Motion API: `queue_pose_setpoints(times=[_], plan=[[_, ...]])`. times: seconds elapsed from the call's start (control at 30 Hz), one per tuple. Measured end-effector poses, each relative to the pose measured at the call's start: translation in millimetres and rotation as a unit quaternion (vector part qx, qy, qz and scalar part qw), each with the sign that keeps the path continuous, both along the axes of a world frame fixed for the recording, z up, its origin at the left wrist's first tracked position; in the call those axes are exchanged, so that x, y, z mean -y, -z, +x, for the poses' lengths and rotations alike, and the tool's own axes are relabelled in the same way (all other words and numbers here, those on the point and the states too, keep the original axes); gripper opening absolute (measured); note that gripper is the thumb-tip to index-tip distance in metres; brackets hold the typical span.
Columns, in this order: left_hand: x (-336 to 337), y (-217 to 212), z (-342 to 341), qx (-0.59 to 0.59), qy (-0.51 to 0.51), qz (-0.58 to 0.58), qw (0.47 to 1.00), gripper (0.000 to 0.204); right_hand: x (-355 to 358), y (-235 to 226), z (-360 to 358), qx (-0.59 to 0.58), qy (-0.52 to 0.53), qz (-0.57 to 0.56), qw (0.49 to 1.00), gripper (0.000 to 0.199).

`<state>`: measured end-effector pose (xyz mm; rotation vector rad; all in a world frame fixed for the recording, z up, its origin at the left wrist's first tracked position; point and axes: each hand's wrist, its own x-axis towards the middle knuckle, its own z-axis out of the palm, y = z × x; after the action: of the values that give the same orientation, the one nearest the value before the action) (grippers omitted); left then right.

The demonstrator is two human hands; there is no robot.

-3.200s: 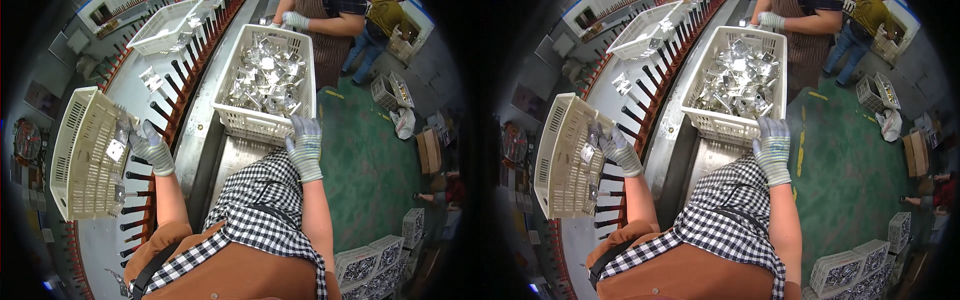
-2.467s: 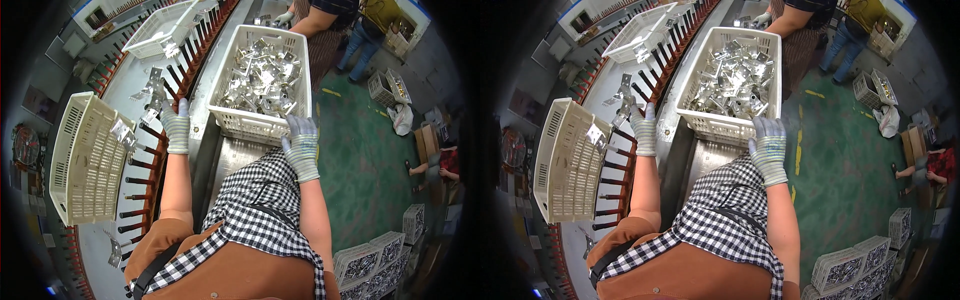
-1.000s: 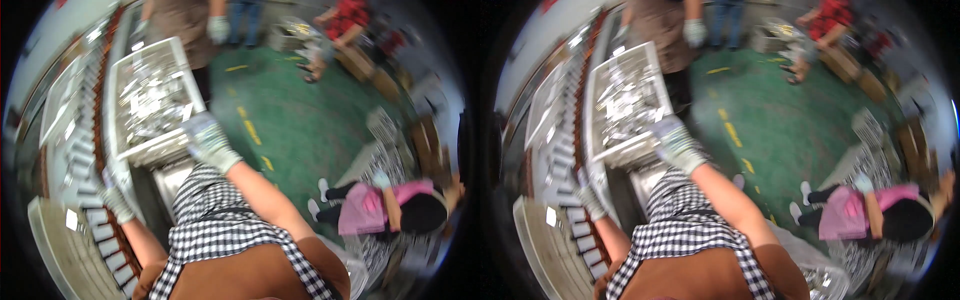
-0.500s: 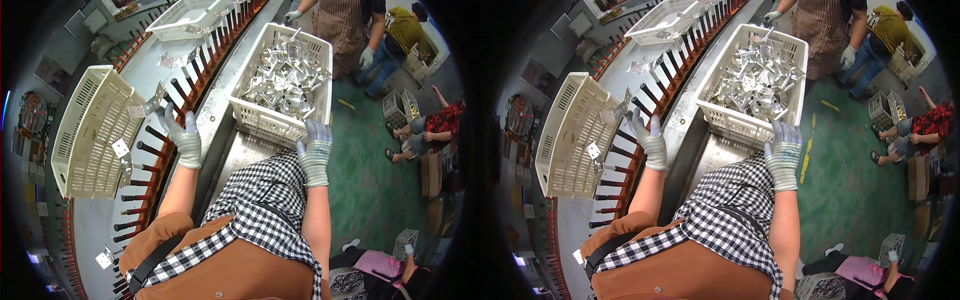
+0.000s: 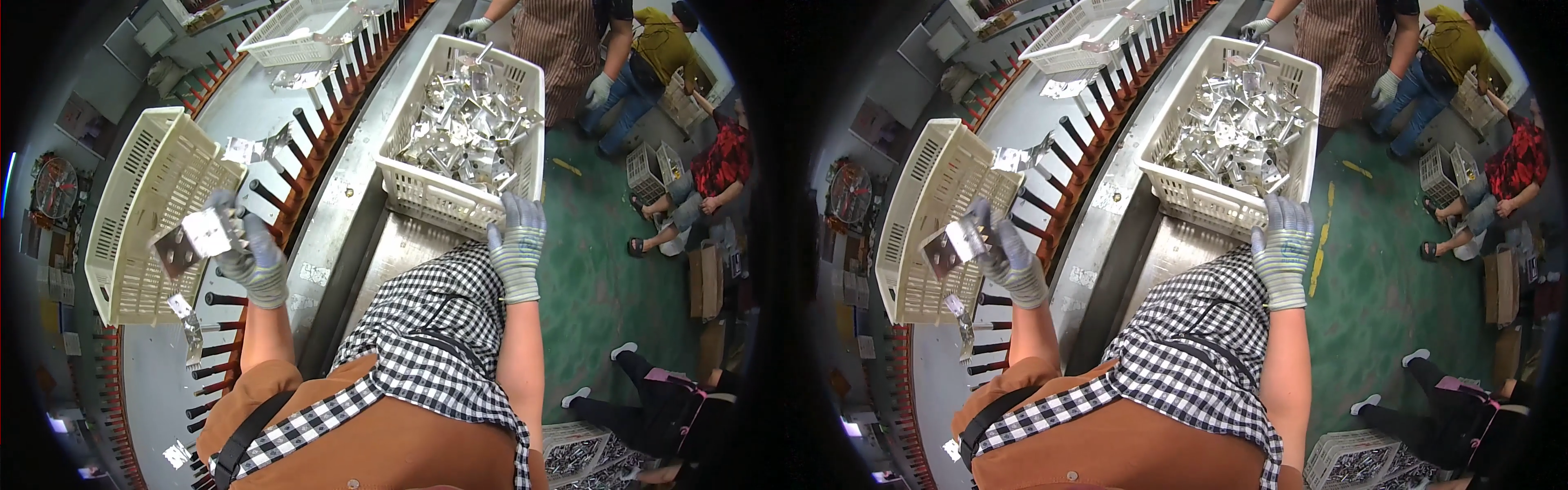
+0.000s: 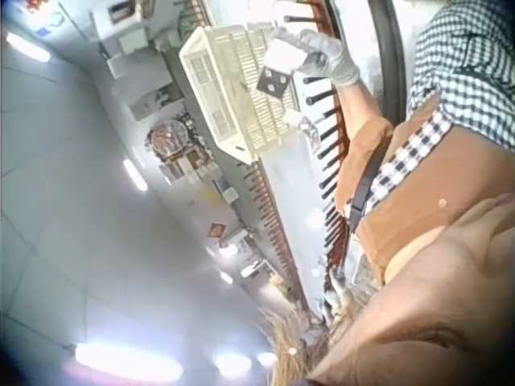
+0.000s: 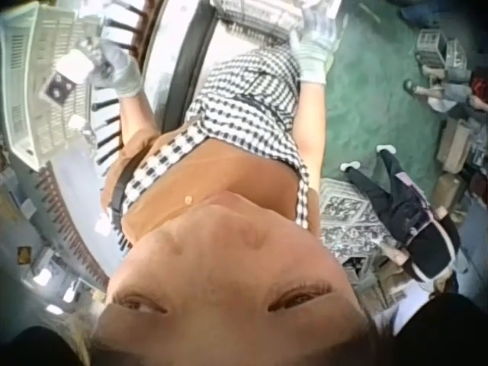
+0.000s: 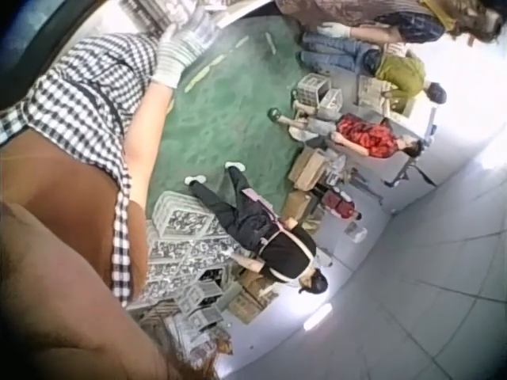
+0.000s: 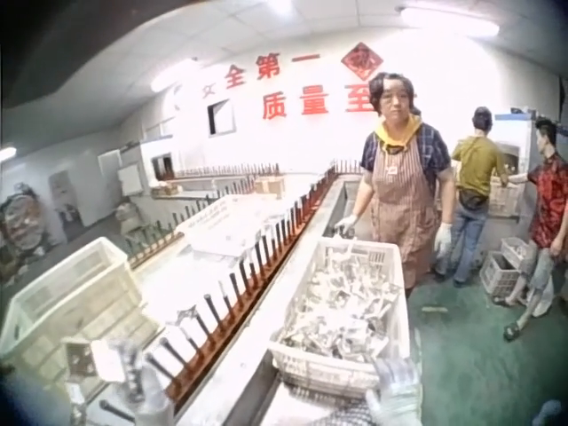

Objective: The person sorts small metal parts by hand, taking them from a moving production line and placing them into plastic crates.

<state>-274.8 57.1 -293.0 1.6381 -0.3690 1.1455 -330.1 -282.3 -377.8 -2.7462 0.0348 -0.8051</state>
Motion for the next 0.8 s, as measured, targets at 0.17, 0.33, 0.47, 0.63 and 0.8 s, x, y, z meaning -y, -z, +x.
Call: queue_pose_setpoints(times=[0.17, 0.33, 0.47, 0.63, 0.8], plan=[[41.0, 7.9, 30.5, -0.077, -0.008, 0.230, 0.970, 0.047, -0.2, -2.4, -1.1, -0.010, 0.009, 0.007, 1.000, 0.061], [51.8, 48.4, 89.2, -0.220, -0.089, 0.179, 0.955, 0.055, 0.2, -0.8, -1.3, -0.023, -0.004, 0.007, 1.000, 0.061], [37.1, 57.4, 120.2, -0.234, -0.155, 0.129, 0.951, 0.064, -1.3, -0.1, -3.0, -0.010, 0.001, 0.007, 1.000, 0.061], [11.6, 76.2, 141.3, -0.228, -0.199, 0.116, 0.946, 0.062, -0.4, -1.9, -3.2, -0.006, 0.002, 0.021, 1.000, 0.060], [14.5, 52.1, 109.7, -0.060, -0.141, -0.012, 0.988, 0.033, 1.3, -3.3, -1.5, -0.007, -0.002, 0.021, 1.000, 0.059]])
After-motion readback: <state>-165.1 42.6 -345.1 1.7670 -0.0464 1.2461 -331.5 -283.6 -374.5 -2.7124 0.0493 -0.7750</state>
